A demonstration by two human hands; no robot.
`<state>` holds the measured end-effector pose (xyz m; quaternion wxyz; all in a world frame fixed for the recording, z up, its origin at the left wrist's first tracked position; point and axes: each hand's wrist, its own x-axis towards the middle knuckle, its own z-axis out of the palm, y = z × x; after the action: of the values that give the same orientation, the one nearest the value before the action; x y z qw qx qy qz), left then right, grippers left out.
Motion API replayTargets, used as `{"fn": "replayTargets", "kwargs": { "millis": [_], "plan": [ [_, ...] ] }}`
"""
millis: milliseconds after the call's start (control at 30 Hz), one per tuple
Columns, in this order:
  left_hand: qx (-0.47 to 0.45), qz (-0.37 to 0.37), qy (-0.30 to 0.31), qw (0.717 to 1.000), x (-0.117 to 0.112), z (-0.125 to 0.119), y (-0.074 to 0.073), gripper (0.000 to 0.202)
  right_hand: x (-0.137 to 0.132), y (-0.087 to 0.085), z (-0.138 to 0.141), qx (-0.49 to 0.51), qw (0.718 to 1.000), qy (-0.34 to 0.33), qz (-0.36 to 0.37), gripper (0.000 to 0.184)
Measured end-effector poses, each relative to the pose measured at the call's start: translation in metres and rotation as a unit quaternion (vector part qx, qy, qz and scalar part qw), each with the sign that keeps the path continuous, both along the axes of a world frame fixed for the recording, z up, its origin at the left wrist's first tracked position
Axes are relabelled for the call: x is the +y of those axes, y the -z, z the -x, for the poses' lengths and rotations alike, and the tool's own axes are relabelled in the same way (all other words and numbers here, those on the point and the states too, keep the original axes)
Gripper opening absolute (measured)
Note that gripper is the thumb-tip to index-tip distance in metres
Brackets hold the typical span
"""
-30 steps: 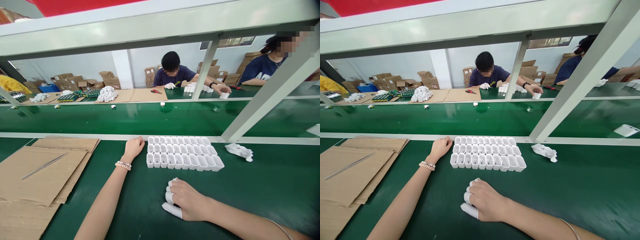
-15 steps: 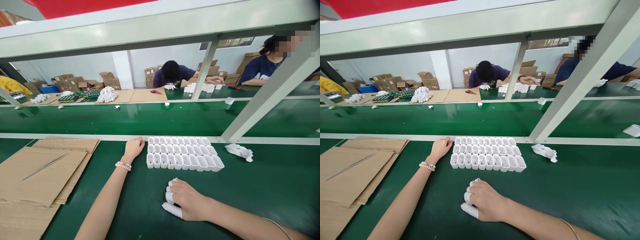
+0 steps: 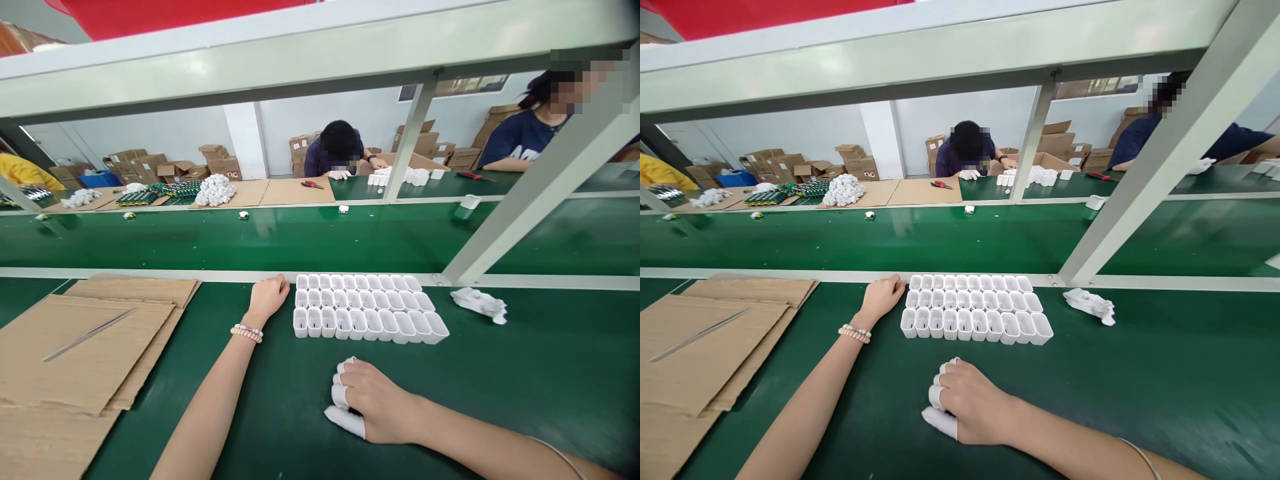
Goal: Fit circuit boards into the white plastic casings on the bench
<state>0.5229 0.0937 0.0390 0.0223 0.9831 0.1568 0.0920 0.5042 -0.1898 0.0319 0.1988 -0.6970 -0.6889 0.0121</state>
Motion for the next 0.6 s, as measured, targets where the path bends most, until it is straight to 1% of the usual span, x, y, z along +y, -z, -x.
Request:
{"fn": "replayTargets", "kwargs": {
  "millis": [367, 600],
  "plan": [
    [-0.006, -0.003, 0.004, 1.0, 0.0018, -0.0007, 0.0022, 0.029, -0.0003, 0.0013, 0.0008, 0.007, 1.0, -0.003, -0.017, 0.034],
    [-0.003, -0.002, 0.004, 1.0, 0.001, -0.0002, 0.0013, 0.029, -0.0006, 0.0001, 0.0002, 0.007, 1.0, 0.0, -0.003, 0.034]
  ]
}}
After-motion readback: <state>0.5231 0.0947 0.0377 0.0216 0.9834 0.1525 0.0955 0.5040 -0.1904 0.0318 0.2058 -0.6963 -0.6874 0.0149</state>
